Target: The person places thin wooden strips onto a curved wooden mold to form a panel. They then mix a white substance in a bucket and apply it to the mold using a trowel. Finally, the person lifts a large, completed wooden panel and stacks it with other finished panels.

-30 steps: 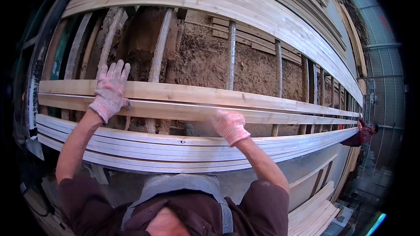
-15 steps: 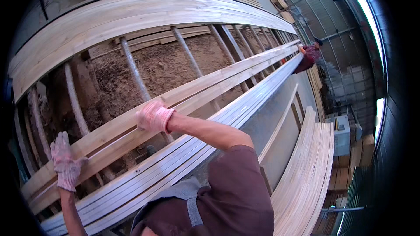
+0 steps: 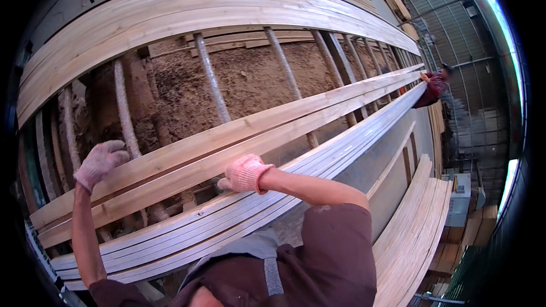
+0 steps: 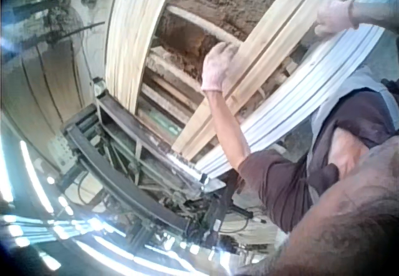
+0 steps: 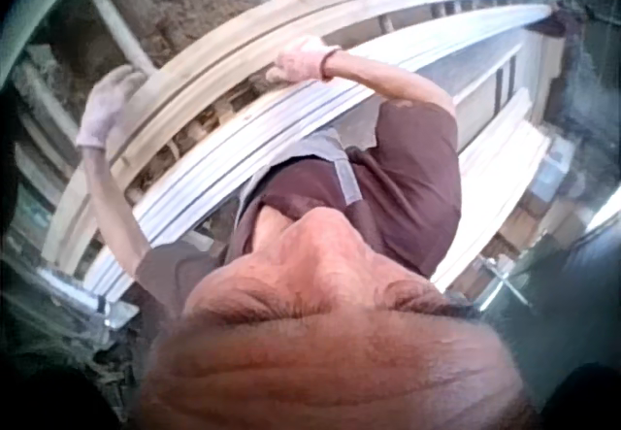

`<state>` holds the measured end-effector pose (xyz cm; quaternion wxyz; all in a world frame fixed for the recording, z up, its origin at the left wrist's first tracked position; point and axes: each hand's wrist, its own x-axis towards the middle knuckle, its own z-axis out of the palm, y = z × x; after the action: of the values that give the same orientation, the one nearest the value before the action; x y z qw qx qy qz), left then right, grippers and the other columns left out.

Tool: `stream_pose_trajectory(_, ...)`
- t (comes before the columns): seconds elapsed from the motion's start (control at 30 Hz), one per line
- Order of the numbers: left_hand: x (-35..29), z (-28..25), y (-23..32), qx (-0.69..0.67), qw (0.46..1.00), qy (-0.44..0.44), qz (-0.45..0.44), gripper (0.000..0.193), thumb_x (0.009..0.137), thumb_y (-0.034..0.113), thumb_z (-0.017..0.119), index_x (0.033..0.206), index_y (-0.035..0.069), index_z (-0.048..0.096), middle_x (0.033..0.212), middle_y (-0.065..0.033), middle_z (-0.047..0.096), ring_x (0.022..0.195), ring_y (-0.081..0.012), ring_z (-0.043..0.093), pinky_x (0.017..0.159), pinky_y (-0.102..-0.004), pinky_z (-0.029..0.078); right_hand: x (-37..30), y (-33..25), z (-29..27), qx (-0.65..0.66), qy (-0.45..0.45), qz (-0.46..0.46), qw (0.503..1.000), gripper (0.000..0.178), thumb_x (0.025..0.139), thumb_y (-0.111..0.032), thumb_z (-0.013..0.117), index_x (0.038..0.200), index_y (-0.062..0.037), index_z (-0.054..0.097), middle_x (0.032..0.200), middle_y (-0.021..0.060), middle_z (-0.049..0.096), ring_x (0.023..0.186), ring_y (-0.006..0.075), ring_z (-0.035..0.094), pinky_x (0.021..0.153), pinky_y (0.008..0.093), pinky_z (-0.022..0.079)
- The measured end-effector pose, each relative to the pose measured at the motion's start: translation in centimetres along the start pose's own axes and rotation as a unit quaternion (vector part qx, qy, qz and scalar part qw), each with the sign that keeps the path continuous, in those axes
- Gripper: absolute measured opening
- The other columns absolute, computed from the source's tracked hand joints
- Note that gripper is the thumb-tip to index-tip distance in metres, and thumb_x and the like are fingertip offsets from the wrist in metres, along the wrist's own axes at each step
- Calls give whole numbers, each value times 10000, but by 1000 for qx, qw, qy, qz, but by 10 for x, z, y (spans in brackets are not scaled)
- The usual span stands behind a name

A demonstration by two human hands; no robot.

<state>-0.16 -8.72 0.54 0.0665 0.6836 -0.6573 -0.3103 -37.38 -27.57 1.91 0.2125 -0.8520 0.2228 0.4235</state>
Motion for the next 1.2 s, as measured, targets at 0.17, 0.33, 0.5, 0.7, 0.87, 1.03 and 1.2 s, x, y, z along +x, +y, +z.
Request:
stream_pose_trajectory(0.17, 18, -32, 37, -130, 950, -117, -259, 421, 817, 386, 765, 1077, 55, 782, 1060, -174, 750, 986, -337, 721, 867, -397, 570, 2, -11, 4, 46, -17, 25, 998, 618, 1029, -560, 489, 1021, -12, 776, 913, 244, 749, 935, 410, 735, 845, 496, 568)
stream_pose_trajectory(0.33, 13, -13, 14, -97, 967, -138, -191, 629, 757, 442, 830, 1212, 18, 737, 1030, -192, 756, 976, -301, 730, 881, -393, 566, 13, -6, 27, 69, 21, 32, 997, 632, 1019, -585, 497, 992, -16, 773, 894, 243, 744, 920, 415, 736, 834, 514, 564)
stream_pose_trajectory(0.5, 6, -6, 5, -132, 965, -145, -174, 657, 739, 412, 845, 1249, 16, 723, 1055, -168, 759, 971, -279, 728, 888, -383, 569, 8, -5, 20, 76, 22, 11, 997, 618, 1014, -589, 504, 1040, -28, 763, 928, 238, 743, 929, 421, 728, 836, 513, 565)
stream_pose_trajectory(0.7, 2, -22, 17, -118, 974, -117, -157, 588, 736, 341, 841, 1217, 18, 737, 1034, -150, 761, 949, -246, 727, 867, -359, 579, 8, -1, 22, 80, 71, 9, 994, 557, 1019, -580, 505, 1117, -87, 747, 986, 208, 748, 977, 405, 720, 863, 501, 558)
stream_pose_trajectory(0.87, -1, -88, 47, -206, 960, -22, -189, 391, 766, 173, 834, 1119, 28, 748, 979, -72, 757, 902, -163, 701, 854, -322, 571, 18, 3, 20, 143, 86, 17, 986, 537, 1000, -569, 537, 1184, -101, 727, 1060, 241, 729, 1036, 396, 702, 890, 491, 550)
stream_pose_trajectory(1.03, 0, -124, 53, -218, 966, -55, -128, 381, 789, 169, 810, 1131, 15, 746, 1011, -65, 748, 934, -133, 682, 900, -295, 555, 34, 9, 54, 789, -24, 103, 605, 563, 1049, -468, 615, 1399, -37, 526, 1146, 194, 703, 872, 237, 694, 541, 346, 527)
stream_pose_trajectory(1.2, -11, -150, 61, -208, 961, -73, -169, 397, 798, 142, 807, 1161, -6, 740, 1053, -73, 747, 972, -135, 682, 952, -303, 549, 58, -14, 34, 831, 64, 74, 547, 492, 1054, -436, 607, 1327, -29, 555, 1098, 172, 704, 783, 242, 695, 565, 373, 553)
